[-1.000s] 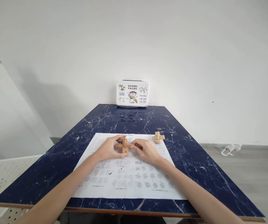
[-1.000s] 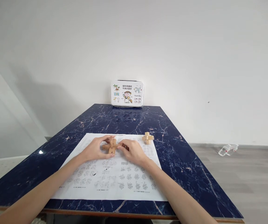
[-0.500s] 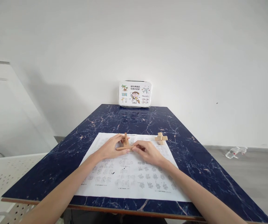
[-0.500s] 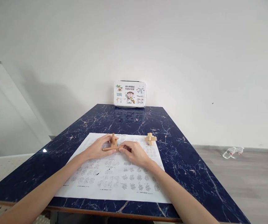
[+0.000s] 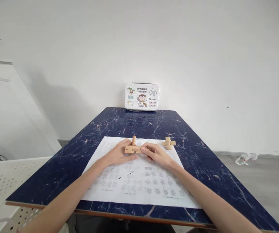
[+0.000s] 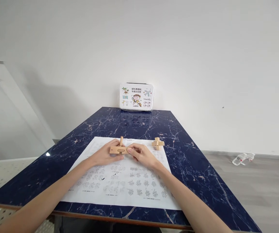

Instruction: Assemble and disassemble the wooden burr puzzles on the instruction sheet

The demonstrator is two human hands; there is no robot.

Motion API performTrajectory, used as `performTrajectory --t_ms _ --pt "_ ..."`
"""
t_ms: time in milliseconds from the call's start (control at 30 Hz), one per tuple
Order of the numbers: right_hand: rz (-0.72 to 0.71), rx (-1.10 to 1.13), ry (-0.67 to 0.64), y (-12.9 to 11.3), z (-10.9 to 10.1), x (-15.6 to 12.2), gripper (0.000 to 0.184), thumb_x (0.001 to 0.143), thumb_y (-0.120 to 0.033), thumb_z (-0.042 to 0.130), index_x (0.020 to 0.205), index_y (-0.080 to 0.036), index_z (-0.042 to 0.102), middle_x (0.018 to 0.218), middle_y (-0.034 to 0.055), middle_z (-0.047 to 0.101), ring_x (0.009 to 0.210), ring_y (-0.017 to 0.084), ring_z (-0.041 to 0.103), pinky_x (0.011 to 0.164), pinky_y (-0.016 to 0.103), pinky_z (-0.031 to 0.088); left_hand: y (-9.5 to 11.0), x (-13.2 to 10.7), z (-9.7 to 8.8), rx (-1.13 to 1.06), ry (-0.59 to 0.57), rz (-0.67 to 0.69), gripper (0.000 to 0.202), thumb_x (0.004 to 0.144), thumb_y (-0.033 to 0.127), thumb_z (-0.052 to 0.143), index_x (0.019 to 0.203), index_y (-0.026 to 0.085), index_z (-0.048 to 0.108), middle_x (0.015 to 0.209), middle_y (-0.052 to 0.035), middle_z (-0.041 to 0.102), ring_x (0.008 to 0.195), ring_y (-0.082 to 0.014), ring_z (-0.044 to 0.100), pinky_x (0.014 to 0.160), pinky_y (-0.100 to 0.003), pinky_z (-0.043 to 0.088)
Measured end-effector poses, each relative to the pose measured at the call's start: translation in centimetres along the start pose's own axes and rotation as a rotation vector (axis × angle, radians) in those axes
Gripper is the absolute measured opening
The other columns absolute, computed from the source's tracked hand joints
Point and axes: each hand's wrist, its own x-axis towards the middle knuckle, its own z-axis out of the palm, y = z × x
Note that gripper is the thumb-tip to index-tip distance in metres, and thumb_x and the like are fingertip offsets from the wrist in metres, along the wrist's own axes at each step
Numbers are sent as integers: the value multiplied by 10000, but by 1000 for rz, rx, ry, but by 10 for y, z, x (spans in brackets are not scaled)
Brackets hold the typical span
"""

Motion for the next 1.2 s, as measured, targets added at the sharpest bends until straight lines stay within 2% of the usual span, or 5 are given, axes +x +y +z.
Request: performTrajectory --t_ms 300,467,667,933,1200 --pt "48 238 80 8 -1 3 410 944 -645 659 935 -236 636 671 -32 524 544 128 419 545 296 298 -8 3 7 -57 96 -103 321 918 481 678 1125 236 649 1022 -59 685 859 -234 646 747 -355 511" --pt "38 4 315 10 -5 4 491 988 -679 534 762 -245 504 611 -31 482 563 157 422 583 315 331 -27 9 6 102 253 -107 307 884 462 701 1045 202 674 1024 -78 642 881 -255 637 786 -400 532" --pt "12 -425 309 13 1 3 471 1071 -537 358 702 -244 374 644 -10 476 609 179 429 620 331 298 -42 11 4 91 387 -153 300 812 348 775 1044 195 661 1140 -100 626 904 -243 664 821 -418 575" --pt "-50 -709 192 13 10 2 394 1071 -358 411 698 -235 384 683 15 565 618 179 472 628 326 279 -29 3 7 155 331 81 196 983 293 588 1175 256 596 1183 -70 578 1020 -229 651 890 -402 563" --pt "-102 -638 226 12 12 0 317 1084 -356 425 803 -232 501 820 30 643 740 200 566 691 328 367 -20 -4 14 324 229 142 479 856 50 522 1292 242 473 1234 -81 506 878 -196 647 661 -306 516"
